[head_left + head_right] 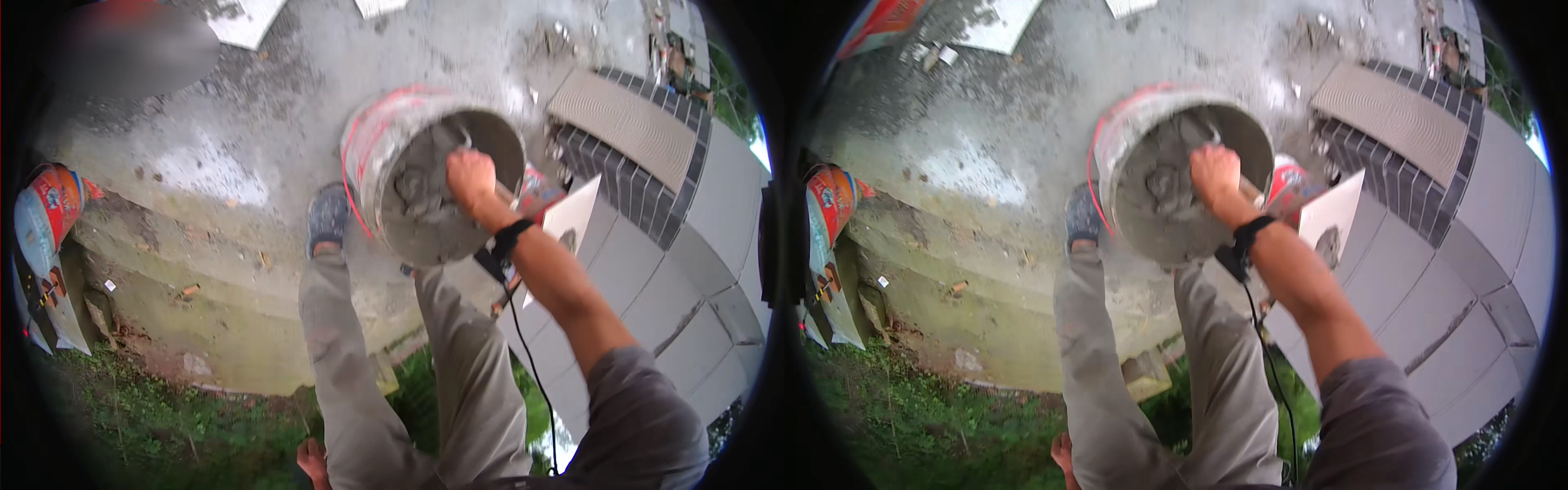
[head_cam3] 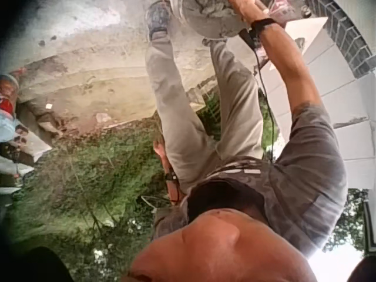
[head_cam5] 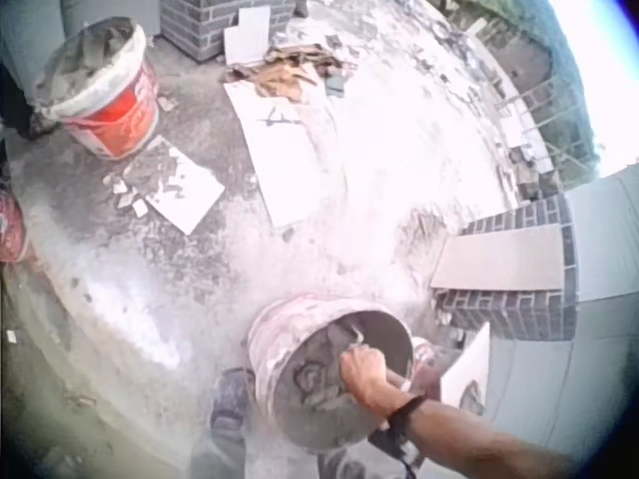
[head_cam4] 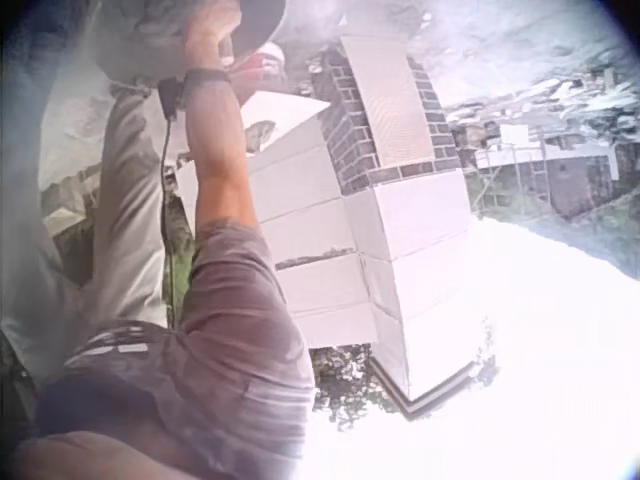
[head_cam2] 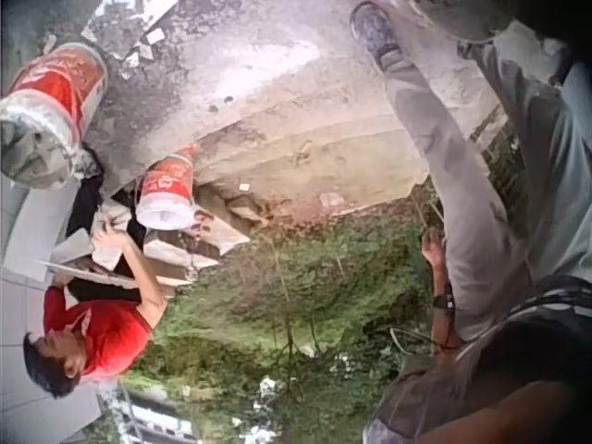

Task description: The recorder applies adhesive to the back of large tiles and mounts them onto an exterior wall, using a laser level and spacers for alignment.

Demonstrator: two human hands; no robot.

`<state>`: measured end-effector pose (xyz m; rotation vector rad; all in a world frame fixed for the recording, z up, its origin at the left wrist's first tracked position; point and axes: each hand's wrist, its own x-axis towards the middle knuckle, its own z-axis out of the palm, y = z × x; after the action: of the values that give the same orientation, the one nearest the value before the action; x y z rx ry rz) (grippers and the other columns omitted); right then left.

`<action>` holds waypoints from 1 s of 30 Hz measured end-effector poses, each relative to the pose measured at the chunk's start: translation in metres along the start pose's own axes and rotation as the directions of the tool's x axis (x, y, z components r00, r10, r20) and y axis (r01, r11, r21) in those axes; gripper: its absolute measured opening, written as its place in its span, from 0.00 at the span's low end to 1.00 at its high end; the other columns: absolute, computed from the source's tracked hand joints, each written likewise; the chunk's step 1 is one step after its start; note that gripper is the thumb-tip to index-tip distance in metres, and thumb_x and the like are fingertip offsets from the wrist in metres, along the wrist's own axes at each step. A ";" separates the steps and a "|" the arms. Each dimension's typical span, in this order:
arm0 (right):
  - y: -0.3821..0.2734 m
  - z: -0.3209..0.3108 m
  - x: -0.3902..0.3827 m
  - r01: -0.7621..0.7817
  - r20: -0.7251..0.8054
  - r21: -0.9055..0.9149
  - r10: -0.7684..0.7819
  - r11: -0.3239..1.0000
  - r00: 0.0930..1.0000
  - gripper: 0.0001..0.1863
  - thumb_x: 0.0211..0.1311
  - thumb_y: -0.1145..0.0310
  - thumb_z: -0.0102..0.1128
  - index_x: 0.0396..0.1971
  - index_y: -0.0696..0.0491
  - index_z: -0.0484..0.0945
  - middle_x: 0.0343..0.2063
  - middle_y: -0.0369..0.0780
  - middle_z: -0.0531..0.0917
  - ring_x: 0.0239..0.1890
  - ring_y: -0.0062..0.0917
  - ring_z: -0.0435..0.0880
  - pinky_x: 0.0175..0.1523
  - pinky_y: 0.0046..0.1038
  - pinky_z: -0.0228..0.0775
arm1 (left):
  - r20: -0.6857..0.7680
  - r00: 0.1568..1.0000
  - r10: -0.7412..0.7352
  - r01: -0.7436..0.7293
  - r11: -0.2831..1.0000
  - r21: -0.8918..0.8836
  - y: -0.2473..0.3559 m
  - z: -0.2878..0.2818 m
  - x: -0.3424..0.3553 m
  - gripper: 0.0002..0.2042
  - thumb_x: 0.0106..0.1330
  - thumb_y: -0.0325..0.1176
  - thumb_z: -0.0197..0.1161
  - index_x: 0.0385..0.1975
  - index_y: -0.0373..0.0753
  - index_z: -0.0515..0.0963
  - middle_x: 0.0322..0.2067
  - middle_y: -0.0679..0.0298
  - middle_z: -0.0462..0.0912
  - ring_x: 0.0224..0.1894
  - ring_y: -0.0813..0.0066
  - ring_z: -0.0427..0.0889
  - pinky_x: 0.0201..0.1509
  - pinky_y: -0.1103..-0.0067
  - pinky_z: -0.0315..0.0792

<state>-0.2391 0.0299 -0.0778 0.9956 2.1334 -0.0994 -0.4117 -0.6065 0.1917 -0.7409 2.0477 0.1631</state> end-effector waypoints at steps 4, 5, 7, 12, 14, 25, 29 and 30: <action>0.024 -0.003 -0.021 -0.098 0.167 0.168 0.069 0.981 0.983 0.11 0.58 0.61 0.64 0.26 0.53 0.86 0.30 0.49 0.87 0.39 0.40 0.89 0.43 0.38 0.83 | 0.143 0.968 0.208 -0.229 0.962 0.151 -0.004 -0.002 0.014 0.09 0.66 0.32 0.62 0.29 0.31 0.78 0.20 0.66 0.76 0.20 0.81 0.70 0.23 0.77 0.64; 0.023 -0.005 -0.018 -0.093 0.162 0.175 0.065 0.980 0.985 0.11 0.58 0.61 0.64 0.26 0.53 0.86 0.30 0.49 0.87 0.39 0.40 0.89 0.43 0.38 0.83 | 0.095 0.980 0.176 -0.190 0.967 0.171 -0.002 -0.002 0.016 0.09 0.66 0.32 0.62 0.30 0.31 0.79 0.20 0.67 0.75 0.20 0.81 0.70 0.23 0.77 0.65; 0.015 -0.006 -0.013 -0.136 0.266 0.204 0.078 0.969 0.961 0.16 0.57 0.57 0.66 0.28 0.57 0.85 0.31 0.52 0.87 0.39 0.44 0.89 0.44 0.40 0.83 | 0.080 0.977 0.199 -0.214 0.931 0.297 0.007 -0.002 0.017 0.10 0.67 0.32 0.62 0.36 0.29 0.81 0.22 0.67 0.78 0.21 0.81 0.72 0.24 0.78 0.66; -0.022 0.018 0.010 -0.180 0.239 0.475 0.071 0.861 0.968 0.20 0.58 0.56 0.63 0.31 0.62 0.83 0.32 0.55 0.86 0.39 0.52 0.86 0.48 0.45 0.80 | 0.035 0.976 0.213 -0.215 0.970 0.113 0.042 -0.010 0.004 0.10 0.67 0.32 0.62 0.34 0.29 0.80 0.23 0.65 0.80 0.21 0.81 0.73 0.24 0.78 0.67; -0.022 0.024 0.003 -0.252 0.285 0.537 0.108 0.805 0.952 0.21 0.58 0.56 0.62 0.33 0.63 0.84 0.33 0.58 0.85 0.41 0.53 0.85 0.51 0.46 0.79 | 0.068 0.980 0.190 -0.193 0.980 0.045 0.055 -0.013 0.002 0.10 0.67 0.33 0.63 0.33 0.29 0.80 0.23 0.64 0.80 0.21 0.81 0.74 0.24 0.78 0.68; -0.007 0.014 -0.028 -0.335 0.354 0.787 0.065 0.519 0.933 0.20 0.58 0.58 0.64 0.37 0.64 0.83 0.35 0.59 0.84 0.43 0.55 0.84 0.51 0.45 0.75 | 0.095 0.959 0.268 -0.282 0.937 0.204 0.080 -0.035 0.006 0.10 0.68 0.34 0.63 0.33 0.30 0.79 0.22 0.68 0.78 0.22 0.81 0.75 0.24 0.80 0.70; 0.026 0.003 -0.070 -0.237 0.278 0.855 -0.022 0.462 0.960 0.20 0.58 0.59 0.65 0.35 0.65 0.82 0.29 0.59 0.83 0.37 0.55 0.84 0.45 0.45 0.74 | 0.104 0.956 0.274 -0.285 0.952 0.111 0.091 -0.037 -0.001 0.10 0.68 0.32 0.62 0.36 0.29 0.79 0.25 0.63 0.81 0.25 0.77 0.81 0.28 0.78 0.76; 0.033 0.000 -0.079 -0.187 0.233 0.874 -0.048 0.449 0.971 0.20 0.58 0.59 0.65 0.34 0.64 0.82 0.28 0.58 0.83 0.36 0.55 0.83 0.43 0.45 0.74 | 0.094 0.951 0.296 -0.306 0.944 0.122 0.095 -0.037 -0.002 0.10 0.69 0.32 0.61 0.38 0.28 0.79 0.26 0.62 0.82 0.26 0.75 0.82 0.29 0.77 0.77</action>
<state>-0.1850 0.0033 -0.0169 1.5524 1.7371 -1.3835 -0.4911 -0.5426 0.1984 -0.3293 2.0676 0.2194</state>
